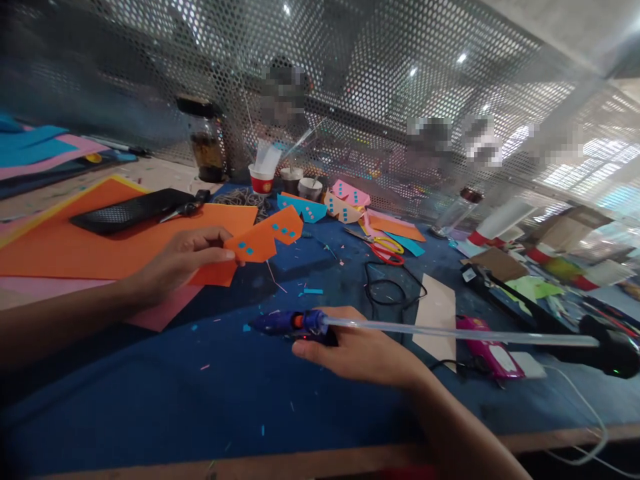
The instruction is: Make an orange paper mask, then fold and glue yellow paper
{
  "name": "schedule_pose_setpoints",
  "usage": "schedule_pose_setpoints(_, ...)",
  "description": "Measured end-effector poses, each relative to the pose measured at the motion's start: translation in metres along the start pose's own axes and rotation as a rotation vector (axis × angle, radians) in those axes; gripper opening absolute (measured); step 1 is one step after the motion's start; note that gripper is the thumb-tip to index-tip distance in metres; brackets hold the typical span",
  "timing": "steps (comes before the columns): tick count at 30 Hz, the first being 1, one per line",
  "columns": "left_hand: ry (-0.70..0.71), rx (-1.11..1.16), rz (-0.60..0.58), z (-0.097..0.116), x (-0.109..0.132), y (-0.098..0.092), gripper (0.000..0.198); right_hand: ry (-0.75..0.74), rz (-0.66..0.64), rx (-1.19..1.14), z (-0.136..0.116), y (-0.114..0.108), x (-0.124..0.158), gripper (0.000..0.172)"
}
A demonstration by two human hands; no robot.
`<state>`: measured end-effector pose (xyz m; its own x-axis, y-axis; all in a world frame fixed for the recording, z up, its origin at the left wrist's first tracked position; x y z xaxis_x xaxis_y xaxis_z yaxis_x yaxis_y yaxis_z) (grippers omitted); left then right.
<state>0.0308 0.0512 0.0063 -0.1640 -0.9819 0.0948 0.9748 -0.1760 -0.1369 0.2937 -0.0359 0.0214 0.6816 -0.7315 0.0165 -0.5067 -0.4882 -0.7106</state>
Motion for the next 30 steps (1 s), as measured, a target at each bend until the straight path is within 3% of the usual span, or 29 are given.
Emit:
schedule_pose_setpoints(7, -0.040, -0.004, -0.011, -0.001, 0.002, 0.003, 0.016, -0.102, -0.021, 0.084, -0.003, 0.006, -0.005, 0.029)
schedule_pose_setpoints(18, -0.013, -0.025, -0.013, 0.004, 0.004, 0.006, 0.014, -0.123, -0.009, 0.071, -0.005, 0.008, -0.007, 0.026)
schedule_pose_setpoints(30, -0.038, -0.012, -0.050, 0.003, 0.012, 0.008, 0.018, -0.079, 0.277, -0.165, -0.001, 0.000, -0.004, 0.025)
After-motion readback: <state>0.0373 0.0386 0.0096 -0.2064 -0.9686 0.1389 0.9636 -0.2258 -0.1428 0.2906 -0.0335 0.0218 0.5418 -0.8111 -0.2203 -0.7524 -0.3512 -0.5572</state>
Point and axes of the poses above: each hand's wrist, its own x-axis away from the middle knuckle, its own y-axis out of the palm, z = x × y, the point moved 7 cm from there along -x, towards the middle knuckle, and after that the axes turned 13 degrees about -y, right-handed, at the moved point
